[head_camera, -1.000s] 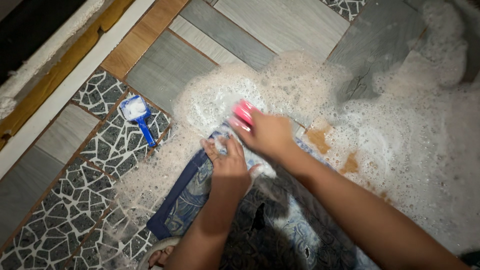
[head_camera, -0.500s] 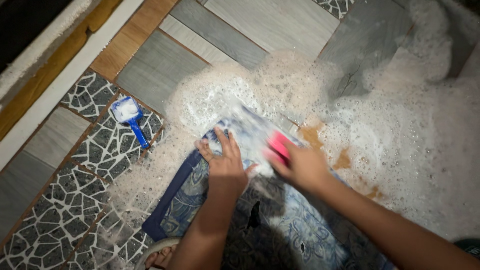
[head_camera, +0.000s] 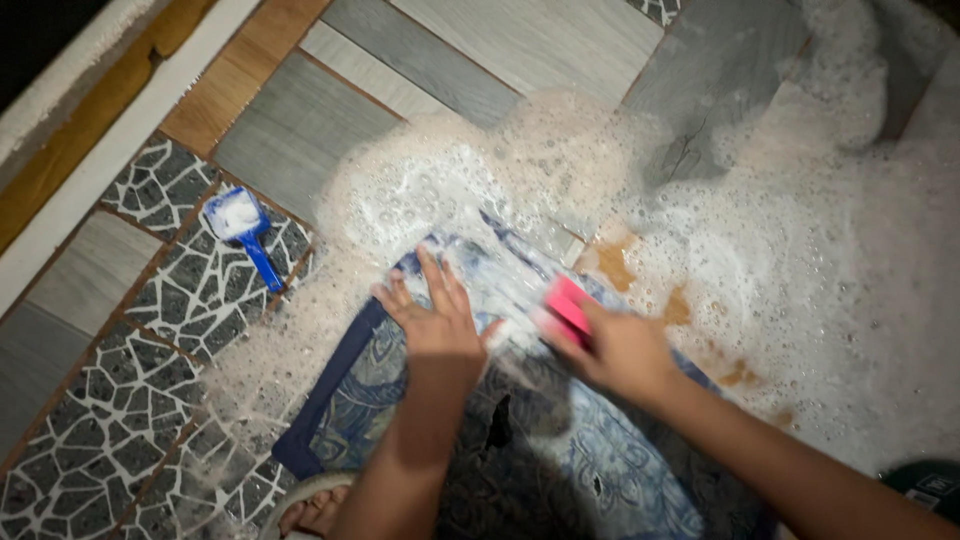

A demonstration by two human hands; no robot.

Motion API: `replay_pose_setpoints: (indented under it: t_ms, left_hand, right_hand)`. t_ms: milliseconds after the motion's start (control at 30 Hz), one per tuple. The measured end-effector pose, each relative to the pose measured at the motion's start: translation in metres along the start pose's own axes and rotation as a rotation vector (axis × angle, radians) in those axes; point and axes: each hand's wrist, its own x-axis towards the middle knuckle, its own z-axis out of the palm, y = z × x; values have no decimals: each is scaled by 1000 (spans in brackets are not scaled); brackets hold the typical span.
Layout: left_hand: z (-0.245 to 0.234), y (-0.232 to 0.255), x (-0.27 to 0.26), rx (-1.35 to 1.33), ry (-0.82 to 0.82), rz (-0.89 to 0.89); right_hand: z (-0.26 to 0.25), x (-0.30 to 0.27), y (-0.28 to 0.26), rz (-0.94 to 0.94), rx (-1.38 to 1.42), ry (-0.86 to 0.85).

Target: The person scrubs a patterned rug on the floor using a brush and soapy water, then uses a green scoop to pour water over the rug to rinse it.

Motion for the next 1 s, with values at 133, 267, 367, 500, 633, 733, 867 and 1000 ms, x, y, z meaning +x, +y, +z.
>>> replay_pose_setpoints:
  t_ms: [133, 267, 367, 500, 633, 733, 867, 1000]
  left_hand:
    - [15, 6, -1, -58, 142, -25]
    - [27, 6, 2, -45, 211, -16]
    - [39, 14, 7, 7, 228, -100]
    - [60, 21, -7, -168, 702, -57]
    - [75, 25, -15, -235, 885, 100]
    - [72, 24, -18, -385, 833, 114]
    - [62, 23, -18, -449, 751, 112]
    - [69, 22, -16, -333, 747, 167]
  right_hand:
    - [7, 40, -16, -79, 90, 90]
    - [2, 123, -67, -169, 86, 269]
    - [-9, 162, -85, -148, -31, 231]
    - [1, 136, -60, -99, -85, 124]
    - [22, 13, 19, -160, 16, 117]
    - [27, 11, 16, -76, -97, 86]
    - [13, 98, -50, -87, 54, 81]
    - [-12, 170, -107, -188, -16, 206]
